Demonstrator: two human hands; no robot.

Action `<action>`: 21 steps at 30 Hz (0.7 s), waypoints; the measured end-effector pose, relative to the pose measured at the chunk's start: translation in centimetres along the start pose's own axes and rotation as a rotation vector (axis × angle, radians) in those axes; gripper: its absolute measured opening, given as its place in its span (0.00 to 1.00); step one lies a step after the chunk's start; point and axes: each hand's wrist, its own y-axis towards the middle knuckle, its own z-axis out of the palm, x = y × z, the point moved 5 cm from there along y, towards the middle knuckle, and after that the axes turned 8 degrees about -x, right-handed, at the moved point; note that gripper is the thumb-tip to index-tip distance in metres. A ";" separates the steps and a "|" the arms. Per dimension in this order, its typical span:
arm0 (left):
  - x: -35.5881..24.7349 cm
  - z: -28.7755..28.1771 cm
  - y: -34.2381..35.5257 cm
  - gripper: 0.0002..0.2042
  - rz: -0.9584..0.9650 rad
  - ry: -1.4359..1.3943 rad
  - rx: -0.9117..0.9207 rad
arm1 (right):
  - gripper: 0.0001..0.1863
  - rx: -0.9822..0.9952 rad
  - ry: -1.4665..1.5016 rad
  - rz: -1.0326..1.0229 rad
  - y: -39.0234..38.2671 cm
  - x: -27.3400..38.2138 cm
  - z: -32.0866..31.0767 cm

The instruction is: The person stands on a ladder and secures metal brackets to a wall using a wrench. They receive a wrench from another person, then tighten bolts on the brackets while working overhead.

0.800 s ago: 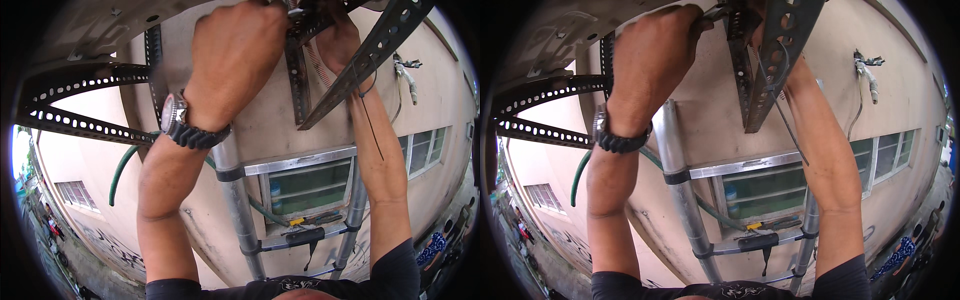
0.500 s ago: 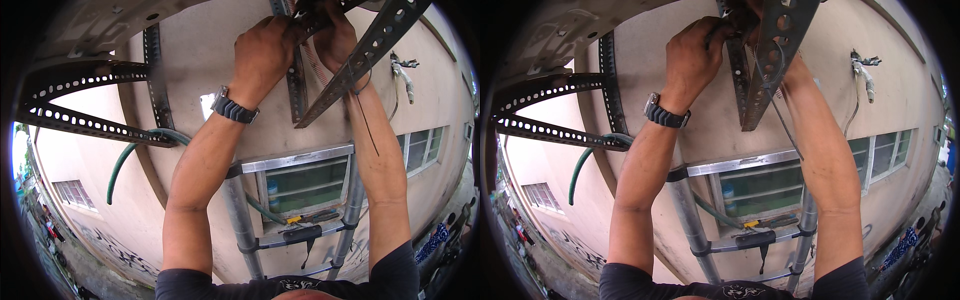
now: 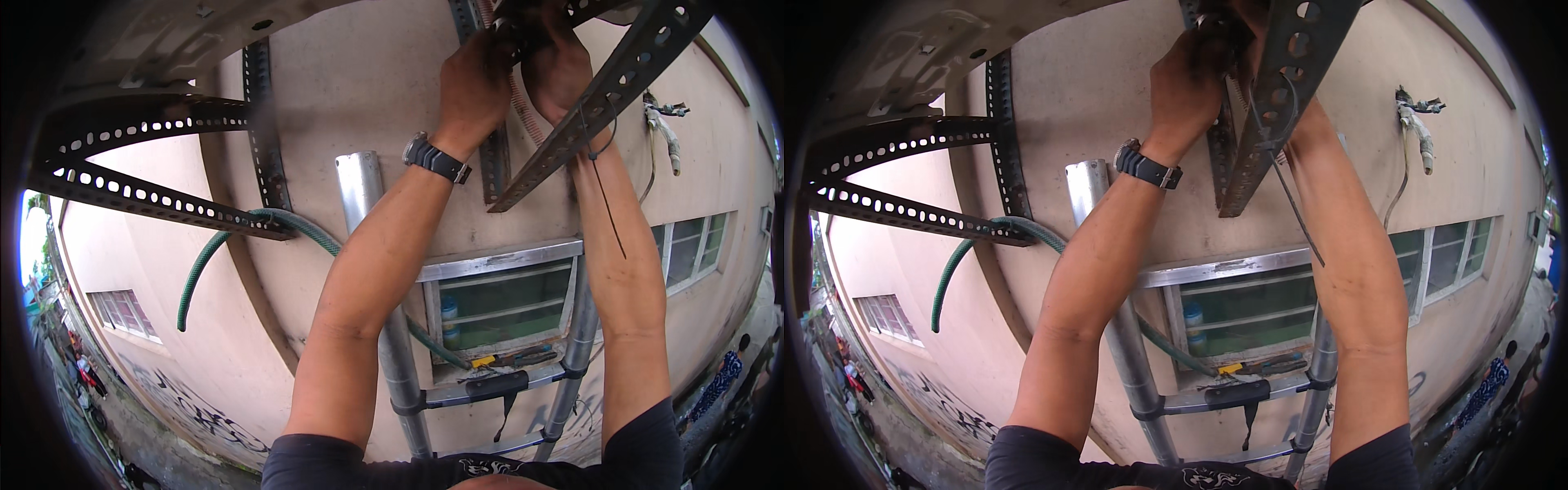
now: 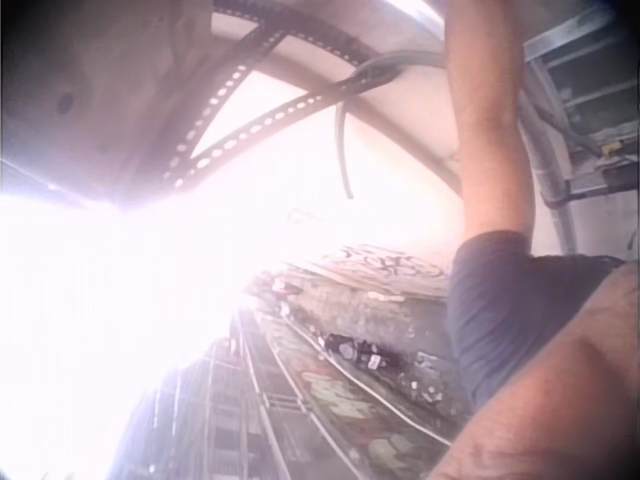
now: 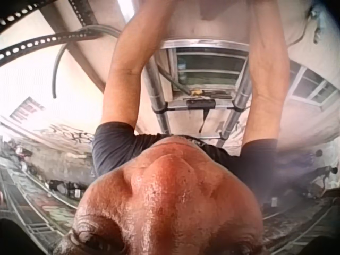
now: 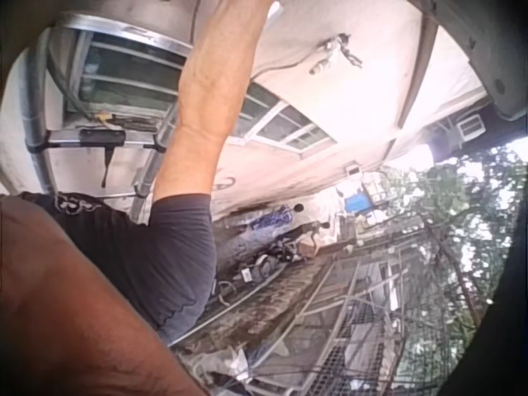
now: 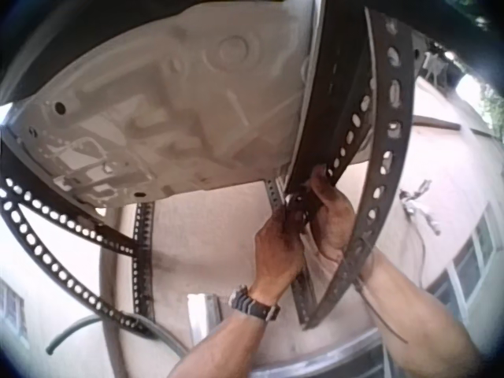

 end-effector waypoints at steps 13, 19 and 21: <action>-8.6 -6.5 5.7 0.03 0.700 0.667 0.368 | 0.29 0.188 -0.111 0.099 -0.7 0.2 1.1; -6.9 -6.2 4.4 0.08 0.404 0.815 0.305 | 0.28 0.143 -0.078 0.096 0.1 -0.2 0.1; -7.0 -5.9 4.0 0.09 0.347 0.805 0.285 | 0.27 0.170 -0.061 0.114 0.2 -0.2 -0.6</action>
